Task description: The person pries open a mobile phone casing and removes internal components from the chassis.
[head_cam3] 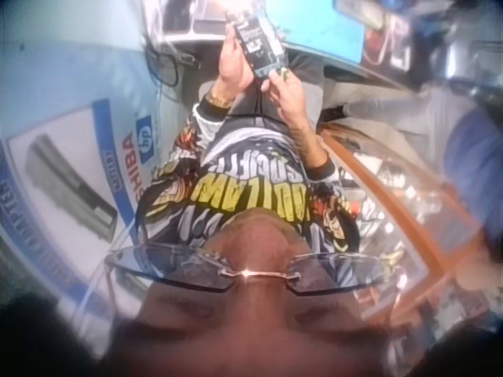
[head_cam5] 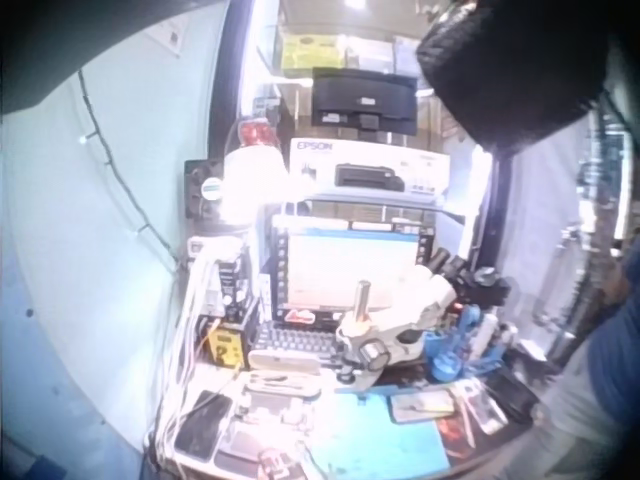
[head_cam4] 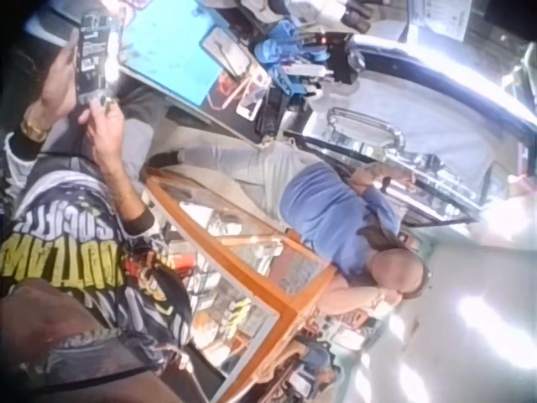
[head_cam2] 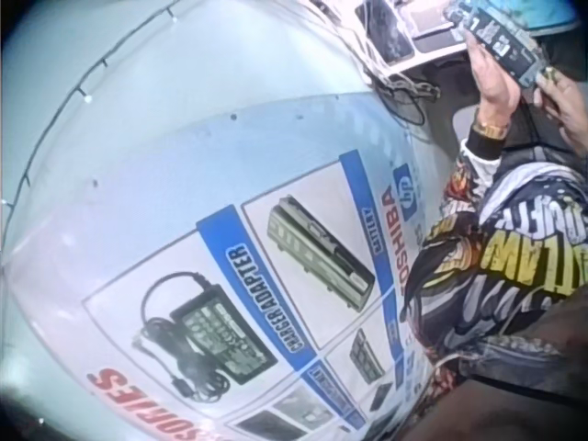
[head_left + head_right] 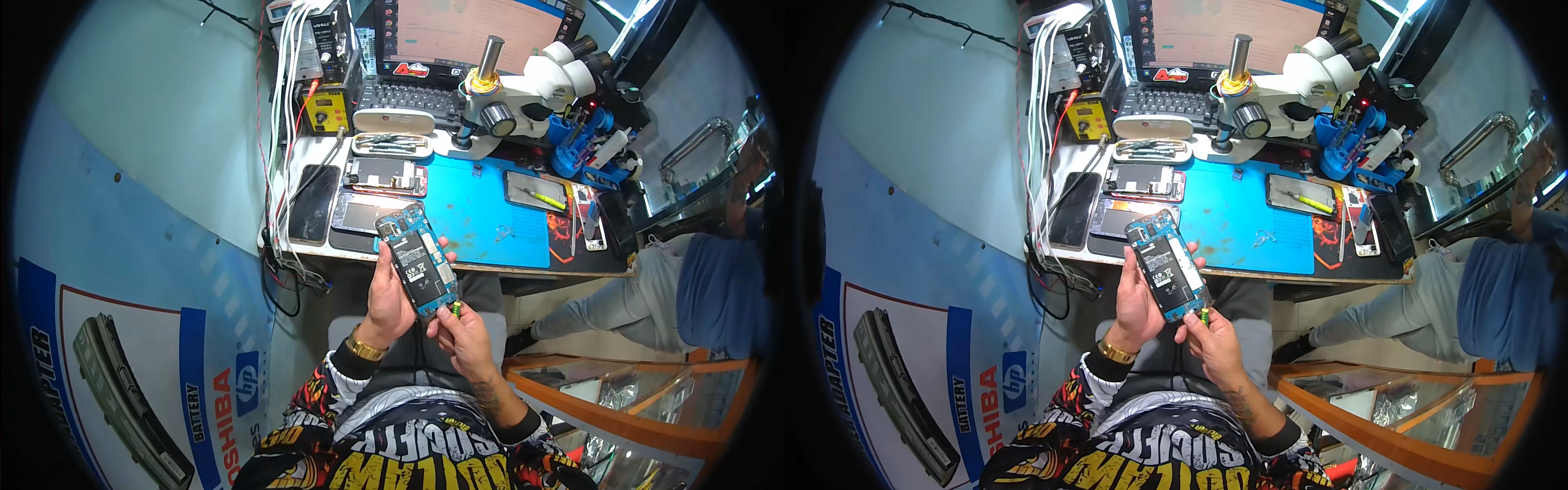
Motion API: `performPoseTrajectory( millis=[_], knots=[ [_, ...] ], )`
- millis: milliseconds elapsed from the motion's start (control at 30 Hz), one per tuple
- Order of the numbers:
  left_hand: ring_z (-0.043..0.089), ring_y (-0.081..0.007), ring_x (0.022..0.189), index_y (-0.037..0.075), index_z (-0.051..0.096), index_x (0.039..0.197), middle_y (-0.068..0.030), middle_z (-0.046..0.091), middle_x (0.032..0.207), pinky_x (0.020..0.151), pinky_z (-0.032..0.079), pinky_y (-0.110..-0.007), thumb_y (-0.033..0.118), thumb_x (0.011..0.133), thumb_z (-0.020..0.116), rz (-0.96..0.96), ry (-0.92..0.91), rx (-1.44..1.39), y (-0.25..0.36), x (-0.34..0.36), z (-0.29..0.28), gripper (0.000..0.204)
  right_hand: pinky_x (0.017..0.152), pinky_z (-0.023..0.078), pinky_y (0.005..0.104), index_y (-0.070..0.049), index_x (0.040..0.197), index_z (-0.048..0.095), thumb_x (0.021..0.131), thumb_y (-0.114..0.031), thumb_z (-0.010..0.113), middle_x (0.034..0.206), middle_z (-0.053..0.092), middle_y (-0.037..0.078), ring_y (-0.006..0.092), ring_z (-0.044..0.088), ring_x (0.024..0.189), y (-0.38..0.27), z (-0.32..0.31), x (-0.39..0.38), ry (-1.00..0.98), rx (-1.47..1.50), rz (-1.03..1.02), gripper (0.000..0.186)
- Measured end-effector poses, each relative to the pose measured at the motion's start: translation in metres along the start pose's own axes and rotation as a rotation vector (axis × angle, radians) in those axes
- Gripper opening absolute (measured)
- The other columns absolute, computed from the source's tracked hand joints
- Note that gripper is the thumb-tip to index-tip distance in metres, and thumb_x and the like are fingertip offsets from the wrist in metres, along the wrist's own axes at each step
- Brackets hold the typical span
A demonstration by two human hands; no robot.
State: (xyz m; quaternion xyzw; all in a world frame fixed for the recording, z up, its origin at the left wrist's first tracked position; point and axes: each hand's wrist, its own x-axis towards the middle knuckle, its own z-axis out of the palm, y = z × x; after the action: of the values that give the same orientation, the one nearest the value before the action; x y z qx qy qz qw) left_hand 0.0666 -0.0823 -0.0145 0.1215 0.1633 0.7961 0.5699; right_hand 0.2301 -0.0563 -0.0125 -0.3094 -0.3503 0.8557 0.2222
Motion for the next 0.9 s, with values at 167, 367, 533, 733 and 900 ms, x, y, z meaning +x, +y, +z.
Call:
performPoseTrajectory(
  millis=[167, 367, 533, 733, 900],
  knots=[
    [0.062, -0.0376, 0.126, 0.006, 0.039, 0.156, -0.0224, 0.056, 0.145, 0.101, 0.057, -0.055, 0.065, 0.108, 0.019, -0.128, 0.048, 0.074, 0.004, 0.007, -0.001, 0.078, 0.045, 0.028, 0.0196, -0.002, 0.119, 0.064, 0.108, -0.022, 0.059, 0.076, 0.067, 0.006, 0.0013, 0.038, 0.048, -0.007, -0.03, -0.004, 0.135, -0.096, -0.139, 0.023],
    [0.069, -0.0359, 0.117, 0.006, 0.042, 0.153, -0.0241, 0.062, 0.138, 0.096, 0.06, -0.055, 0.065, 0.108, 0.021, -0.374, -0.032, 0.081, 0.015, 0.019, -0.001, 0.078, 0.052, 0.033, 0.0177, -0.001, 0.12, 0.069, 0.108, -0.018, 0.059, 0.077, 0.065, 0.002, 0.0017, 0.045, 0.056, -0.042, -0.045, 0.001, 0.268, -0.272, -0.358, 0.023],
    [0.073, -0.0335, 0.108, 0.003, 0.045, 0.15, -0.0233, 0.066, 0.13, 0.088, 0.064, -0.048, 0.052, 0.112, 0.033, -0.519, -0.043, 0.159, 0.017, 0.024, 0.009, 0.063, 0.057, 0.039, 0.0189, 0.0, 0.12, 0.069, 0.105, -0.015, 0.063, 0.082, 0.064, 0.001, 0.0023, 0.049, 0.063, -0.064, -0.041, 0.005, 0.213, -0.346, -0.253, 0.023],
    [0.072, -0.0316, 0.111, -0.002, 0.05, 0.141, -0.0218, 0.066, 0.13, 0.089, 0.065, -0.045, 0.027, 0.11, 0.047, -0.382, 0.046, 0.293, 0.008, 0.029, 0.03, 0.042, 0.059, 0.04, 0.0211, 0.0, 0.118, 0.069, 0.102, -0.012, 0.068, 0.085, 0.066, -0.002, 0.0029, 0.053, 0.067, -0.036, -0.034, 0.006, 0.155, -0.402, -0.327, 0.02],
    [0.072, -0.0311, 0.111, -0.002, 0.051, 0.14, -0.0209, 0.067, 0.129, 0.088, 0.065, -0.045, 0.026, 0.11, 0.048, -0.406, 0.059, 0.314, 0.003, 0.032, 0.026, 0.042, 0.046, 0.027, 0.0202, 0.0, 0.118, 0.066, 0.103, -0.014, 0.067, 0.08, 0.063, -0.004, -0.0009, 0.038, 0.051, -0.034, -0.032, 0.001, 0.208, -0.193, -0.185, 0.021]
  ],
)
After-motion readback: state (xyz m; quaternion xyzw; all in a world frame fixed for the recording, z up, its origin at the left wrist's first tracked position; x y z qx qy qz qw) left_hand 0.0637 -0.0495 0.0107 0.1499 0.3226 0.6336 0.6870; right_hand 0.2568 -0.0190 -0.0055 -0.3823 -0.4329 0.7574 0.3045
